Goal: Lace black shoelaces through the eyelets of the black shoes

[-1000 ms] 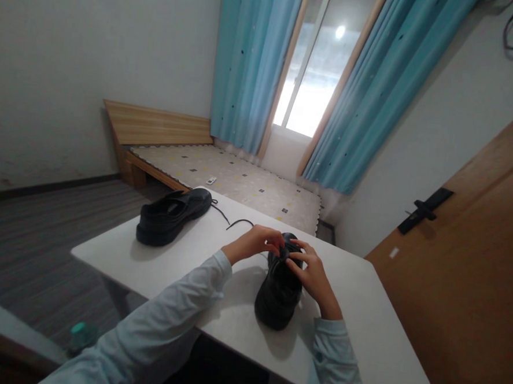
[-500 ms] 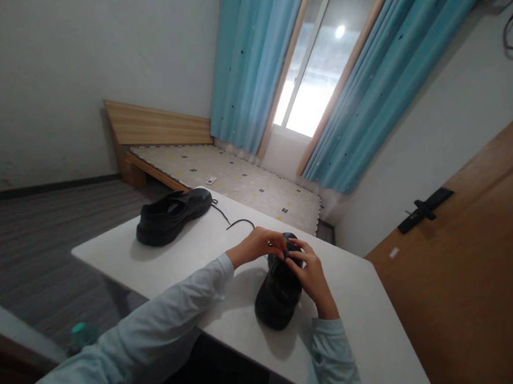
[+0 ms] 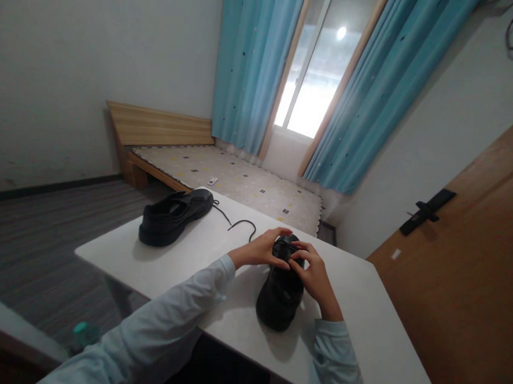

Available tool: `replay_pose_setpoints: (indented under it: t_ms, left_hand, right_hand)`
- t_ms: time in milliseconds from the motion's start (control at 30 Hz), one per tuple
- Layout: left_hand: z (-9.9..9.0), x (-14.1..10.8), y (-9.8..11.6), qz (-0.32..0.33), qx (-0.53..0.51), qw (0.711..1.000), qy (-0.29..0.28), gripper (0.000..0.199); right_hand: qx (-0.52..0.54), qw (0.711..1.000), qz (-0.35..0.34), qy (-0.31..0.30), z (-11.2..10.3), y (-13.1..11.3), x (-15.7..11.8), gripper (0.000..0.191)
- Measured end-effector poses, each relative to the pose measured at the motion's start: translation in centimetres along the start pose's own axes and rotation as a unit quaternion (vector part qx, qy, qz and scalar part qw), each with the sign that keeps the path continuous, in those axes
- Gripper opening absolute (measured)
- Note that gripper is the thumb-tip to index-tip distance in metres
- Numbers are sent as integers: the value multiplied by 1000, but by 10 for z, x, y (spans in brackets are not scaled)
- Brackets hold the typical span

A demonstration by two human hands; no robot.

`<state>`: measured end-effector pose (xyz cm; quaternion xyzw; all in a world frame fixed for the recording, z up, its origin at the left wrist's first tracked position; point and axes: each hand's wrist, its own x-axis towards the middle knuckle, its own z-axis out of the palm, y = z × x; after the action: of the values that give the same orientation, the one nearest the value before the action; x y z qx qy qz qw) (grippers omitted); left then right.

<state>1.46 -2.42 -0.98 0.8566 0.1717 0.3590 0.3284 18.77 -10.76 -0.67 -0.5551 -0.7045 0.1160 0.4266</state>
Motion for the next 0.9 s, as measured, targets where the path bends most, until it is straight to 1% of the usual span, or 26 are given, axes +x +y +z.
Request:
replay_pose_setpoints:
  t_ms: [100, 167, 367, 500, 600, 733, 833, 900]
  left_hand:
    - [1, -2, -2, -25, -38, 998, -36, 82]
    - [1, -3, -1, -36, -49, 997, -50, 78]
    - [-1, -3, 3, -47, -50, 996, -52, 77]
    - [-1, -2, 1, -47, -54, 996, -56, 77]
    - [0, -2, -1, -43, -57, 996, -58, 76]
    - [-1, -2, -1, -47, -53, 996, -54, 74]
    - [-1, -2, -1, -44, -52, 996, -58, 71]
    - [-2, -2, -2, -38, -57, 996, -58, 69]
  right_hand:
    - [-4, 1000, -1, -11, -5, -2, 0, 8]
    - [1, 1000, -5, -20, -9, -5, 0, 10]
    - [30, 999, -8, -25, -18, -8, 0, 15]
    - [98, 995, 8, -15, -21, -5, -1, 17]
    - [176, 984, 35, 10, -25, -5, -2, 17]
    - [286, 955, 47, 57, -31, -11, -5, 18]
    - [346, 935, 47, 59, -34, -15, -5, 18]
    - [361, 930, 56, 49, -35, -17, -6, 16]
